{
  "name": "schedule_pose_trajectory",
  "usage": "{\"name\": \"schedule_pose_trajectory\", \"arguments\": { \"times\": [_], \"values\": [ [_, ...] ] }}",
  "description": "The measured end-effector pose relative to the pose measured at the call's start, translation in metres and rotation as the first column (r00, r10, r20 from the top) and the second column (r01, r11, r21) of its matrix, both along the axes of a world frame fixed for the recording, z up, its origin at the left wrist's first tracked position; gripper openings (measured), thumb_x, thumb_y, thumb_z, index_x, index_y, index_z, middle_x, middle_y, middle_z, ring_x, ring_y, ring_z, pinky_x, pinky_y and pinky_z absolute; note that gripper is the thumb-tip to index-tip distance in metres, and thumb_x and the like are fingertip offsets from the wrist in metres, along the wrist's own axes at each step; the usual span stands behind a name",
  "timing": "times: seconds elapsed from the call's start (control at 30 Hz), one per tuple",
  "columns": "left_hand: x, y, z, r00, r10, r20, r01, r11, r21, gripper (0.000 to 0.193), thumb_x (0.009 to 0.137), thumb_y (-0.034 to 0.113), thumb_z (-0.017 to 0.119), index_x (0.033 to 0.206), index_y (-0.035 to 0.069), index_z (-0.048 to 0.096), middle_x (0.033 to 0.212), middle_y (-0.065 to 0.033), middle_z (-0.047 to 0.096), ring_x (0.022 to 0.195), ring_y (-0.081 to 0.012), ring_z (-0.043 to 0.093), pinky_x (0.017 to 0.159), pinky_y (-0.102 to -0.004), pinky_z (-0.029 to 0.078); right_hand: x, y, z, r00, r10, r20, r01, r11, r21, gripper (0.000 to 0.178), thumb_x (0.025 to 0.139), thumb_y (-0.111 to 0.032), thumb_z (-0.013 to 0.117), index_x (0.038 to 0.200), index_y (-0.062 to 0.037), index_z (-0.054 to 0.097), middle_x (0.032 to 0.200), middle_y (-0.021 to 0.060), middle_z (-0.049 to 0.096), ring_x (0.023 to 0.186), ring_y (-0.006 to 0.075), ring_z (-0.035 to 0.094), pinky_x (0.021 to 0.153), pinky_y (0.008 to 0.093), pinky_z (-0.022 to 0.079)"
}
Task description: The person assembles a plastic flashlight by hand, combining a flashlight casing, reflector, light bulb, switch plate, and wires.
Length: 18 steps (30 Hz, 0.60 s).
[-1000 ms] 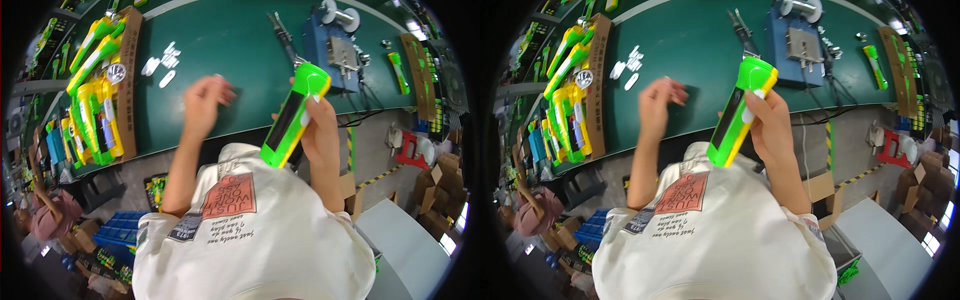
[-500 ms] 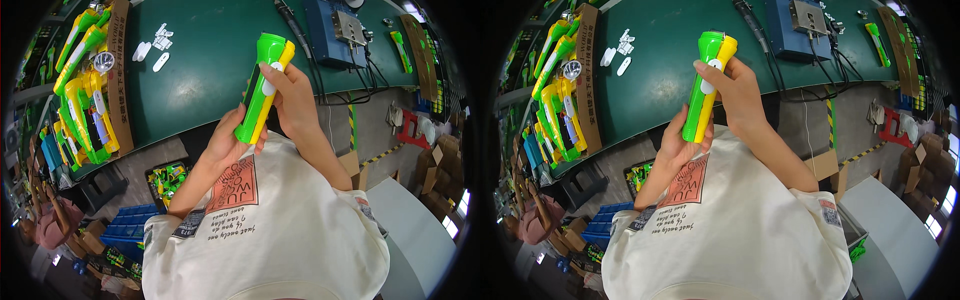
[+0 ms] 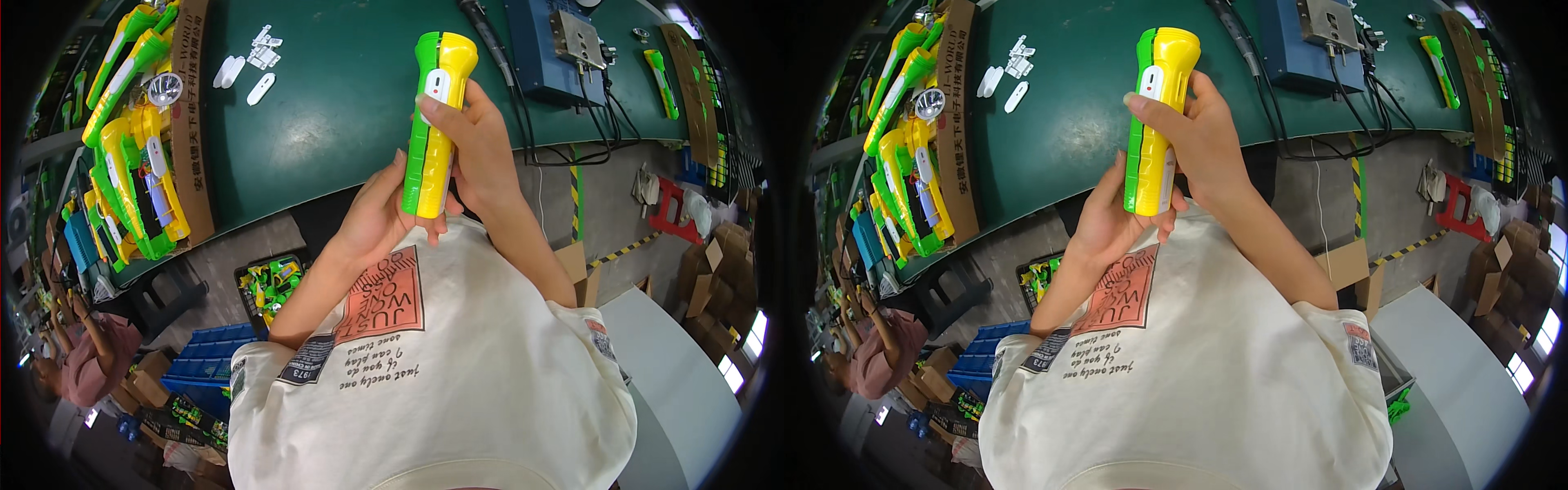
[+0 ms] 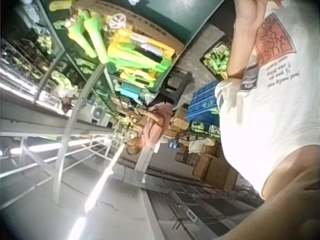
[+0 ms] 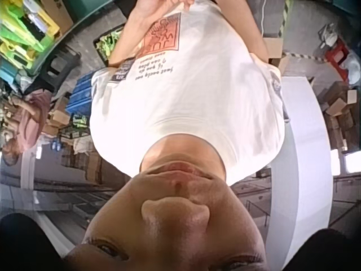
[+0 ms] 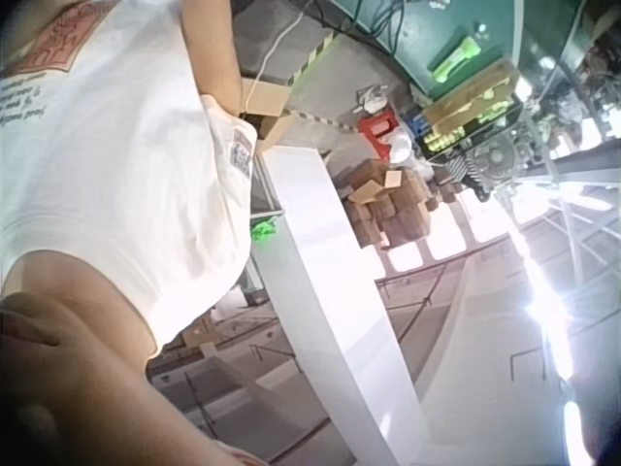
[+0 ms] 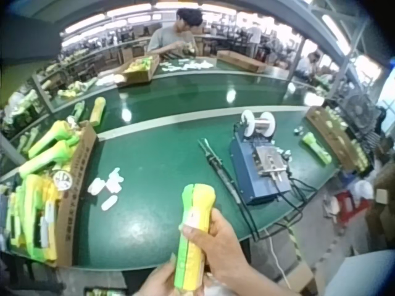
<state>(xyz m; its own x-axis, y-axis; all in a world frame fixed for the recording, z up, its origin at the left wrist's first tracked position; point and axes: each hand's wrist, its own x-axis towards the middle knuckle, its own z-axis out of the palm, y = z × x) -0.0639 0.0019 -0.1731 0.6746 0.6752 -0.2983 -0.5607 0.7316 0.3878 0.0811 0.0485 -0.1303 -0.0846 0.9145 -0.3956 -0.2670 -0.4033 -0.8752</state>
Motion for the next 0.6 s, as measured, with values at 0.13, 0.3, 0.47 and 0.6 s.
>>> {"name": "schedule_pose_trajectory", "arguments": {
  "times": [0.13, 0.3, 0.47, 0.6],
  "values": [
    [0.001, -0.002, -0.001, 1.0, 0.001, -0.019, 0.0, 0.998, 0.061, 0.059, 0.102, 0.05, 0.025, 0.128, 0.001, 0.044, 0.101, -0.0231, 0.062, 0.074, -0.0269, 0.066, 0.06, -0.0362, 0.055, 0.0, 0.0, -0.003, 0.998, -0.046, -0.05, 0.045, 0.999, -0.018, 0.034, 0.091, -0.018, 0.062, 0.117, -0.0023, 0.048, 0.088, 0.0092, 0.061, 0.068, 0.0149, 0.062, 0.058, 0.0275, 0.054],
    [0.001, -0.009, -0.007, 0.993, 0.095, 0.065, -0.101, 0.99, 0.095, 0.052, 0.101, 0.043, 0.041, 0.126, -0.002, 0.047, 0.101, -0.0179, 0.063, 0.084, -0.0215, 0.065, 0.065, -0.0335, 0.054, 0.0, -0.002, 0.003, 0.996, -0.001, -0.091, 0.002, 1.0, 0.009, 0.033, 0.093, -0.022, 0.057, 0.118, -0.0017, 0.051, 0.095, 0.0102, 0.064, 0.08, 0.0163, 0.064, 0.069, 0.0308, 0.055],
    [0.005, -0.004, 0.018, 0.452, 0.474, -0.756, 0.091, 0.818, 0.568, 0.034, 0.079, 0.025, 0.076, 0.093, 0.0, 0.058, 0.079, -0.0069, 0.066, 0.068, -0.0116, 0.062, 0.059, -0.0266, 0.047, 0.003, -0.003, -0.008, 0.998, 0.044, -0.04, -0.042, 0.998, 0.051, 0.037, 0.095, -0.026, 0.055, 0.122, -0.0002, 0.051, 0.104, 0.0116, 0.064, 0.087, 0.0192, 0.064, 0.083, 0.0343, 0.054],
    [0.012, -0.01, 0.023, 0.17, 0.624, -0.763, 0.282, 0.711, 0.645, 0.04, 0.076, 0.024, 0.078, 0.103, -0.001, 0.062, 0.077, -0.0077, 0.066, 0.065, -0.0139, 0.062, 0.061, -0.0267, 0.049, -0.001, -0.007, -0.012, 0.978, -0.012, -0.206, 0.006, 1.0, -0.031, 0.044, 0.097, -0.036, 0.05, 0.123, 0.0003, 0.05, 0.102, 0.0105, 0.063, 0.088, 0.0201, 0.063, 0.083, 0.0375, 0.053]
  ]
}}
